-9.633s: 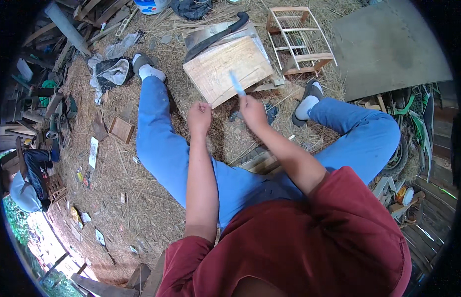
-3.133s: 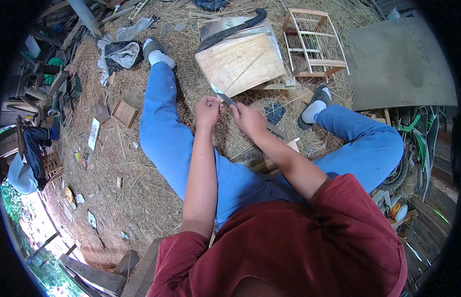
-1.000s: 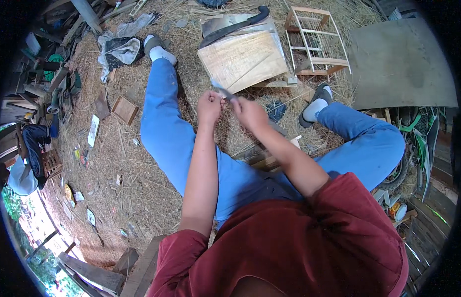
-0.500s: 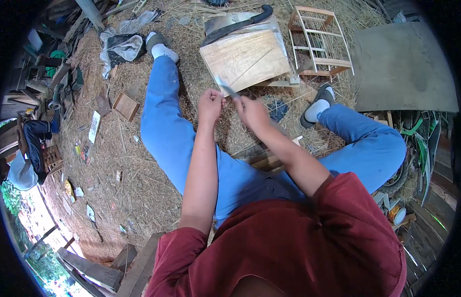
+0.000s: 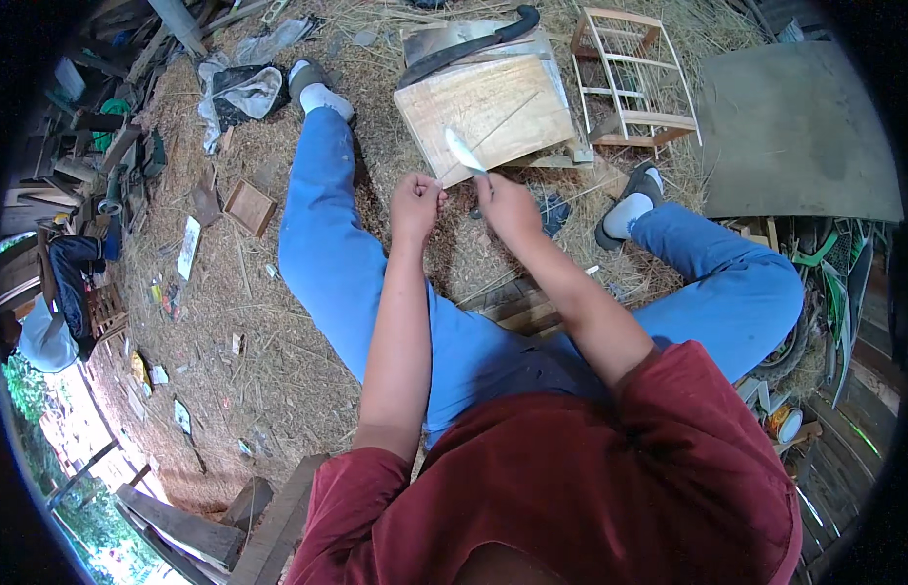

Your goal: The person shapes and finishes small wooden components using a knife and a sharpening stone. The person scrapes a thin wooden stick with the knife and rubs the knife blade against a whetstone while holding a partially assembled bird cage nearby.

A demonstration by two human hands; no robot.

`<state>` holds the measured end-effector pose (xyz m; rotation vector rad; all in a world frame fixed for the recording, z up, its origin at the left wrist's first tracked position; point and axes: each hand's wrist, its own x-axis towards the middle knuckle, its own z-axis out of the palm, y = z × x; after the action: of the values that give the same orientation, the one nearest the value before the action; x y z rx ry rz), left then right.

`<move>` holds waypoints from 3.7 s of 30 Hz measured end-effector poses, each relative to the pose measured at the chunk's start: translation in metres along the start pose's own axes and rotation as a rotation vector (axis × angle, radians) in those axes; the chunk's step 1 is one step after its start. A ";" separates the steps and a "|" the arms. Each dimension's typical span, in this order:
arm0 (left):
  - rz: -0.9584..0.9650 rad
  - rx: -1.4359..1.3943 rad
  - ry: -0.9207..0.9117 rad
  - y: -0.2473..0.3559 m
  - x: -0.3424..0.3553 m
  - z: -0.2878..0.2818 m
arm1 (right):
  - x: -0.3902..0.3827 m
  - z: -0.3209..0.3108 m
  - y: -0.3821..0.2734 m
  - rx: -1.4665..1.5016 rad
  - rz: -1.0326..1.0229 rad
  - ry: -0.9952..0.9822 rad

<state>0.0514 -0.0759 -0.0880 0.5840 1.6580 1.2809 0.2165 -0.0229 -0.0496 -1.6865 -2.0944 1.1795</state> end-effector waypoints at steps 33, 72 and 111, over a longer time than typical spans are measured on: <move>-0.027 -0.026 0.000 0.010 -0.004 0.005 | -0.012 0.035 0.000 0.019 -0.055 0.033; 0.154 0.165 -0.002 0.042 -0.012 -0.019 | 0.022 -0.058 0.002 0.170 -0.052 0.305; 0.292 -0.099 0.037 0.078 -0.012 0.019 | 0.023 -0.041 0.031 0.414 -0.149 -0.011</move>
<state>0.0609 -0.0495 -0.0121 0.7665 1.5693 1.5821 0.2565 0.0173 -0.0511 -1.3164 -1.7847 1.4515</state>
